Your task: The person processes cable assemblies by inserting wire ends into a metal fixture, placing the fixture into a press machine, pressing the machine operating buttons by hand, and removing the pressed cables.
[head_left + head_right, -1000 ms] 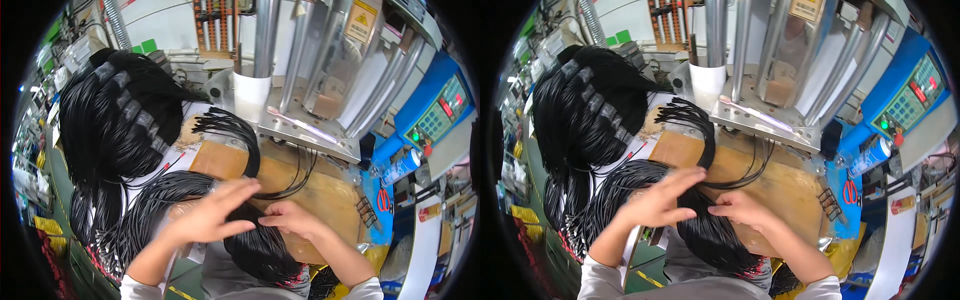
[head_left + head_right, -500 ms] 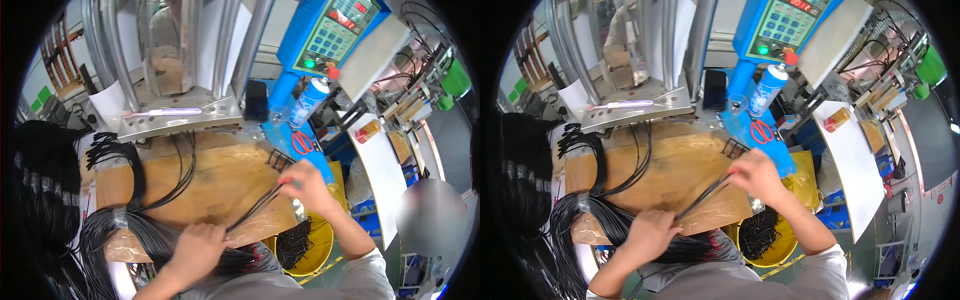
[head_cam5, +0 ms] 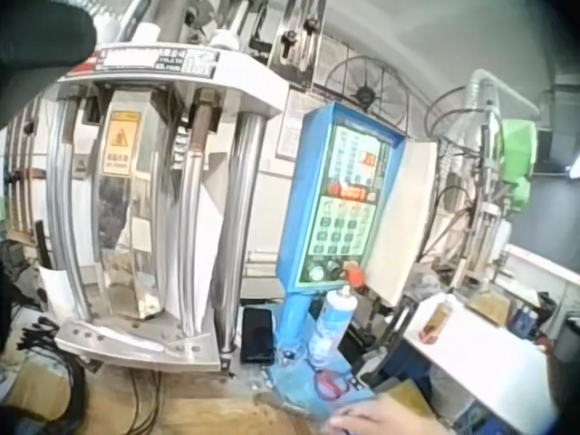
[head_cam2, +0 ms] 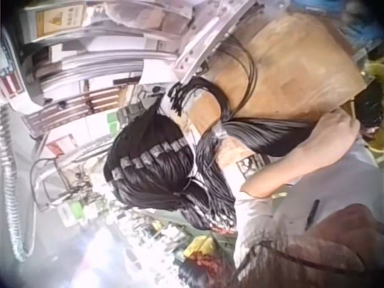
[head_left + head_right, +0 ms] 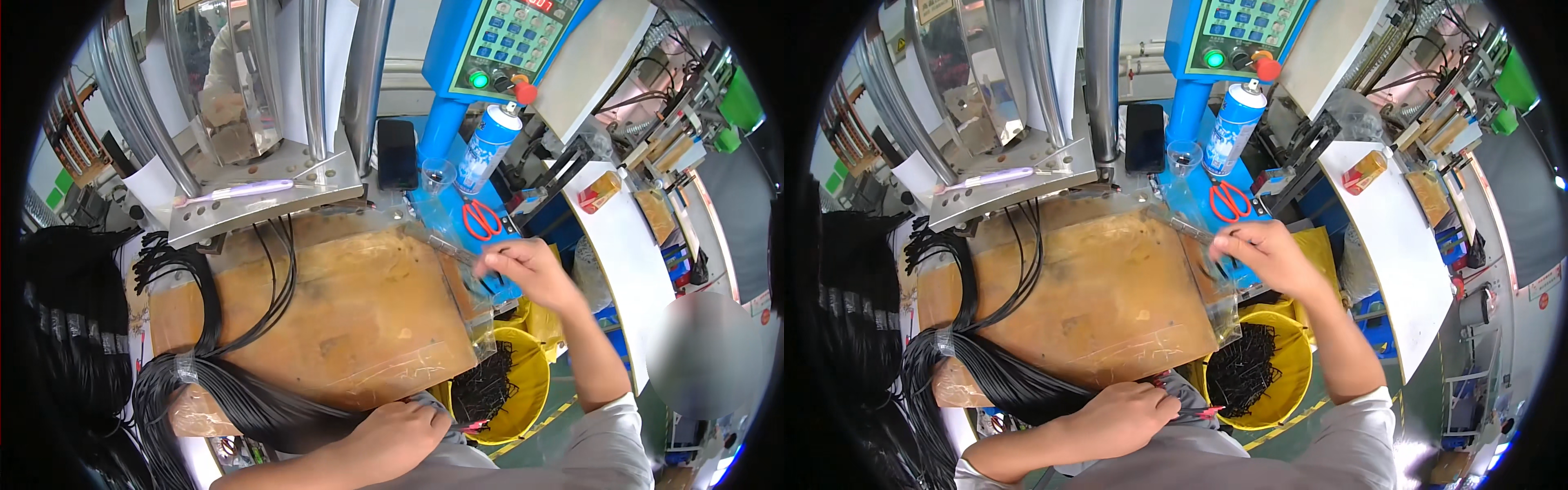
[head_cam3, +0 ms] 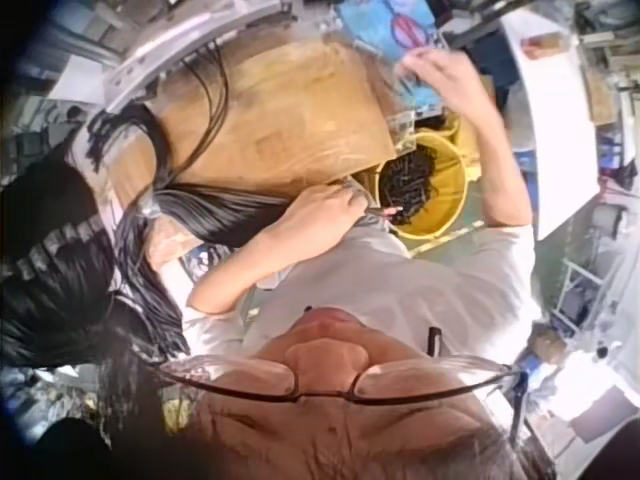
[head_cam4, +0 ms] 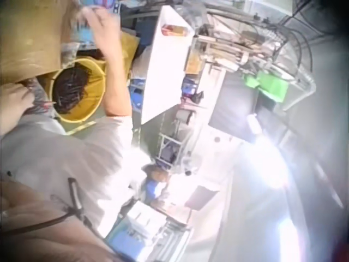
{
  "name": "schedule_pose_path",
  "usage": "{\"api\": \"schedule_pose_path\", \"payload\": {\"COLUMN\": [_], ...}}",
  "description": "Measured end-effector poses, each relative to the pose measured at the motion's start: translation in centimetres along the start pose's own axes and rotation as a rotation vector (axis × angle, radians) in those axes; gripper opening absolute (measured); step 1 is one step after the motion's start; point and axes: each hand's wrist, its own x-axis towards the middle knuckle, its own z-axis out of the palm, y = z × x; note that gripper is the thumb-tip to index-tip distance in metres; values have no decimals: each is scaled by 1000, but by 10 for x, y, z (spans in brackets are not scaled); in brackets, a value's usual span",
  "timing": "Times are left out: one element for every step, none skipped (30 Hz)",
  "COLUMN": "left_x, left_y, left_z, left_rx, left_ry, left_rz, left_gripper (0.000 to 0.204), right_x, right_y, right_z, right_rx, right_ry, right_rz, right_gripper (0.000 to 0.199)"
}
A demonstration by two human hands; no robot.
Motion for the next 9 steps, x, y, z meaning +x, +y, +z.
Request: {"api": "schedule_pose_path", "payload": {"left_x": [4, 6, 8, 11, 14, 19, 20, 21, 22], "left_y": [-1, 0, 4, 7, 6, 3, 3, 1, -3], "left_z": [-3, -9, -17, -26, -34, -40, -49, -59, -58], "left_rx": [3, 10, 11, -21, -52, -52, -168, -284, -290], "left_ry": [82, 167, 166, 76, -12, -6, -15, -22, -14], "left_rz": [52, 104, 101, 31, -43, -36, -92, -148, -145], "left_gripper": [17, 18, 18, 18, 18, 18, 13, 10, 10], "right_x": [2, 4, 5, 7, 11, 17, 24, 29, 32], "right_y": [-17, -36, -46, -40, -23, -1, 8, 9, 27], "right_z": [-6, -11, -12, -4, 8, 20, 31, 39, 50], "right_rx": [9, -317, -648, -751, -756, -735, -695, -774, -830], "right_ry": [-5, -192, -374, -263, -261, 10, 276, 208, 176], "right_rz": [2, 89, 176, 113, 116, -29, -191, -96, 5], "right_gripper": [28, 33, 39, 49, 49, 48, 46, 45, 46]}}
